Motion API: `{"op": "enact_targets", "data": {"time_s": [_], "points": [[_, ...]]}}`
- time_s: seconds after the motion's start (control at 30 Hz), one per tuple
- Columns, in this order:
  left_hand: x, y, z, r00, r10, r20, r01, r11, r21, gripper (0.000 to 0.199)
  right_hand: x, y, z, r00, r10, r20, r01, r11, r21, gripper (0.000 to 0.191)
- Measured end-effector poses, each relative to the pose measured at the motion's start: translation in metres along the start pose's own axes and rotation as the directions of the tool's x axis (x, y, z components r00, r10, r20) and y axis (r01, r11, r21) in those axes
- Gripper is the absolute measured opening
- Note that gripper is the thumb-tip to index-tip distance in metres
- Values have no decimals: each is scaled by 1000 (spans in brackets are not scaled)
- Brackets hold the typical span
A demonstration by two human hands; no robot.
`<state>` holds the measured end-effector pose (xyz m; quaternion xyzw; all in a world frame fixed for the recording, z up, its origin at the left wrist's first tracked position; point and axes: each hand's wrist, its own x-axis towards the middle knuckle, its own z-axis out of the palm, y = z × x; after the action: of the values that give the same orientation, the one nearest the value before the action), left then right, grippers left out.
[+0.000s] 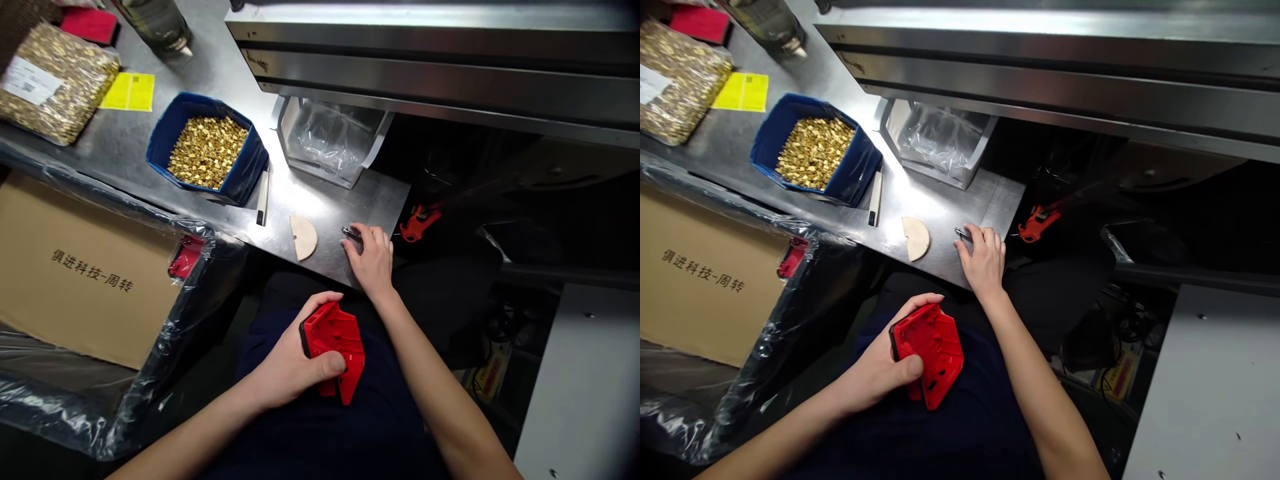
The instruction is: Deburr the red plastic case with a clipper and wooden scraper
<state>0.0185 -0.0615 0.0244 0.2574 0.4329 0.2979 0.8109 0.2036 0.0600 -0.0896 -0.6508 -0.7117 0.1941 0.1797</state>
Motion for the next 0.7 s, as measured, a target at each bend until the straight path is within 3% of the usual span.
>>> {"op": "enact_targets", "data": {"time_s": [0.17, 0.23, 0.3, 0.37, 0.4, 0.47, 0.53, 0.57, 0.6, 0.7], "points": [[0, 7, -2, 999, -19, -27, 24, 980, 200, 82, -3, 2, -2, 1000, 8, 20, -8, 1000, 10, 48], [2, 8, -1, 998, -26, -58, 40, 966, 255, 82, -10, -2, -17, 1000, 26, 15, -28, 991, 131, 49], [5, 7, 0, 994, -20, -105, 53, 946, 320, 79, -21, -8, -39, 997, 53, 53, -66, 951, 301, 39], [8, 6, 1, 989, -1, -150, 58, 924, 379, 76, -37, -13, -65, 979, 30, 201, -122, 879, 461, 32], [10, 5, 1, 986, 10, -164, 57, 916, 397, 73, -46, -15, -79, 949, -25, 315, -154, 834, 530, 35], [14, 2, 0, 983, 27, -183, 54, 905, 422, 67, -66, -18, -101, 823, -204, 530, -217, 750, 625, 42], [18, -2, -1, 975, 46, -216, 58, 891, 450, 61, -85, -21, -115, 681, -334, 651, -249, 731, 636, 42], [21, -3, -2, 970, 61, -235, 58, 881, 470, 57, -93, -23, -118, 653, -347, 673, -244, 746, 620, 39], [24, -4, -3, 964, 83, -251, 53, 871, 489, 54, -100, -25, -118, 659, -330, 676, -232, 765, 600, 34], [33, -4, -7, 958, 110, -265, 33, 875, 482, 47, -113, -28, -111, 748, -245, 616, -236, 770, 593, 22]]}}
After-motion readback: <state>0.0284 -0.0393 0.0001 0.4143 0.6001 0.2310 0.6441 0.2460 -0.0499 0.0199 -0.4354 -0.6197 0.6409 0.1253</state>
